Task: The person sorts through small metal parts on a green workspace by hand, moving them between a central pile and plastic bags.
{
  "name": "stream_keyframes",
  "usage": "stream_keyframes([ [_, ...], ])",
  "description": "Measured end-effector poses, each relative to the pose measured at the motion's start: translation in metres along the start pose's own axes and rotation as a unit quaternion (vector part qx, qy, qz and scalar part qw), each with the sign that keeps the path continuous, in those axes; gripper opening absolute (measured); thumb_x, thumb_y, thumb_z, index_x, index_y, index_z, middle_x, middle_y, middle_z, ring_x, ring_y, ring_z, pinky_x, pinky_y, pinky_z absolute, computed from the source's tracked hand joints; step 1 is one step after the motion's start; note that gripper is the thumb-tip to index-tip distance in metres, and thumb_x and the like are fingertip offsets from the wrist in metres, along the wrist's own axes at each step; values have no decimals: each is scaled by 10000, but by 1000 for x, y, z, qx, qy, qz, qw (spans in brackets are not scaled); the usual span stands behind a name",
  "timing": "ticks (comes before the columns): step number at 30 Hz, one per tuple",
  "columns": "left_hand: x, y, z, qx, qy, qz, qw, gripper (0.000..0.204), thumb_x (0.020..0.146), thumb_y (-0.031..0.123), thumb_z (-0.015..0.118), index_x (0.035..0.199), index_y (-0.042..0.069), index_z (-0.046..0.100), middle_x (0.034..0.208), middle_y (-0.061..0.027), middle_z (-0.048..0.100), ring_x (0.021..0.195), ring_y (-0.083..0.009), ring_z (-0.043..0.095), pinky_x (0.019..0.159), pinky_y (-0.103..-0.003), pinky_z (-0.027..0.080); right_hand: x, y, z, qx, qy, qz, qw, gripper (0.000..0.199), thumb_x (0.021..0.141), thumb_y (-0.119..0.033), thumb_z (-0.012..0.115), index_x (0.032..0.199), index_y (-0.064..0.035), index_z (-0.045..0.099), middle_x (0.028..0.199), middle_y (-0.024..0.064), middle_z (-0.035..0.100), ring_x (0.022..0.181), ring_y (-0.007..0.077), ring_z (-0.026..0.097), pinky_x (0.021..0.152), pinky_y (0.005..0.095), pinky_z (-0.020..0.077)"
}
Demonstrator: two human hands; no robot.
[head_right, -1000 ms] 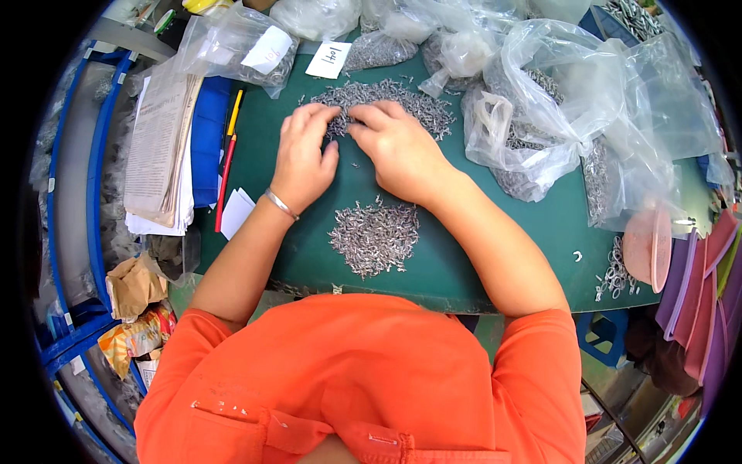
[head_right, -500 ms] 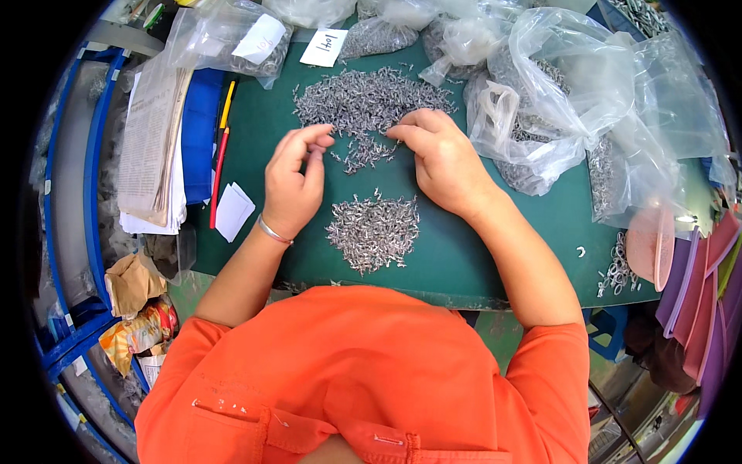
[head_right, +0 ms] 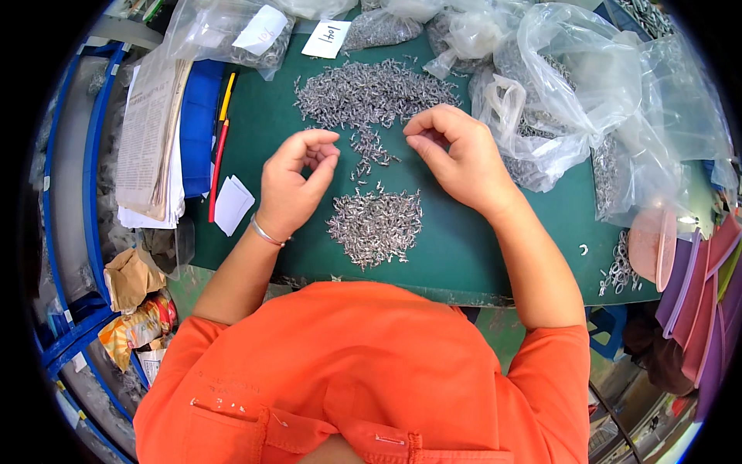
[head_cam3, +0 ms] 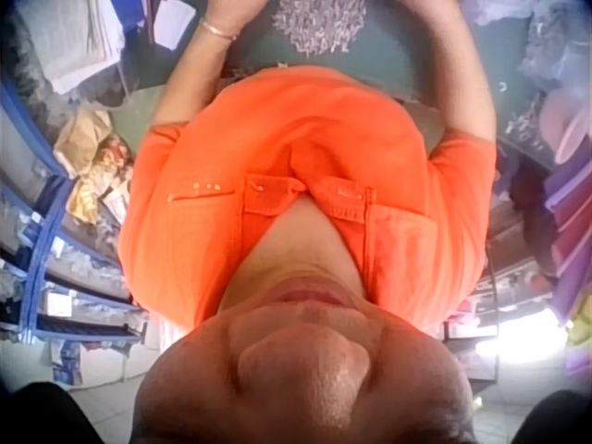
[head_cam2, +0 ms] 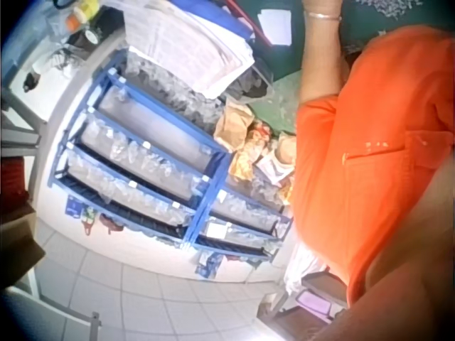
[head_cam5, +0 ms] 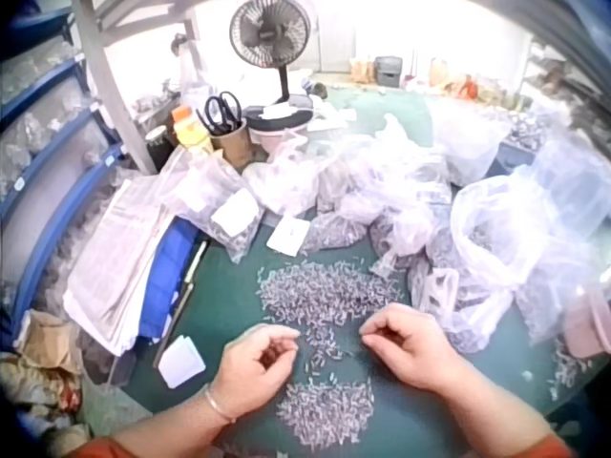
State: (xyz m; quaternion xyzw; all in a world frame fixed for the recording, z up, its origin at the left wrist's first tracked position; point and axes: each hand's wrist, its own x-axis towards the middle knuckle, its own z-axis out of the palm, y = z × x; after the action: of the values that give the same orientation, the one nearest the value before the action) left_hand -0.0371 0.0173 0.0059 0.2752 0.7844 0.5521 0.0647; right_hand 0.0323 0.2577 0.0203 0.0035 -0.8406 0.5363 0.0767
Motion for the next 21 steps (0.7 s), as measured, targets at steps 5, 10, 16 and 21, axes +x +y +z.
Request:
stream_keyframes([
  [5, 2, 4, -1, 178, -95, 141, 969, 286, 798, 60, 752, 1064, 37, 650, 976, -89, 610, 821, -238, 620, 747, -323, 503, -8, -12, 3, -1, -85, -50, 995, 161, 857, 19, 650, 1014, -15, 668, 983, 102, 649, 887, 237, 642, 776, 325, 522],
  [10, -7, -2, 9, 157, -128, 179, 963, 221, 790, 30, 746, 989, 40, 651, 902, -79, 623, 803, -252, 612, 736, -344, 495, -20, 1, 27, -140, -117, -171, 968, 232, 758, 27, 682, 980, -38, 680, 997, 121, 617, 940, 331, 582, 839, 432, 489],
  [16, 0, 8, -8, 83, -166, 89, 979, 246, 794, -26, 683, 1031, 36, 655, 1010, -101, 634, 932, -283, 613, 818, -372, 484, -15, -1, 14, -145, -21, -148, 978, 285, 741, 92, 594, 975, -38, 694, 995, 136, 625, 952, 345, 586, 853, 422, 495],
  [21, 3, 2, 6, 186, -138, 178, 956, 280, 765, -68, 633, 1027, 30, 649, 1049, -127, 614, 973, -309, 592, 881, -394, 462, -20, 3, 24, -191, -50, -157, 968, 339, 722, 114, 561, 1000, -27, 691, 1021, 146, 618, 967, 360, 573, 865, 424, 482],
])
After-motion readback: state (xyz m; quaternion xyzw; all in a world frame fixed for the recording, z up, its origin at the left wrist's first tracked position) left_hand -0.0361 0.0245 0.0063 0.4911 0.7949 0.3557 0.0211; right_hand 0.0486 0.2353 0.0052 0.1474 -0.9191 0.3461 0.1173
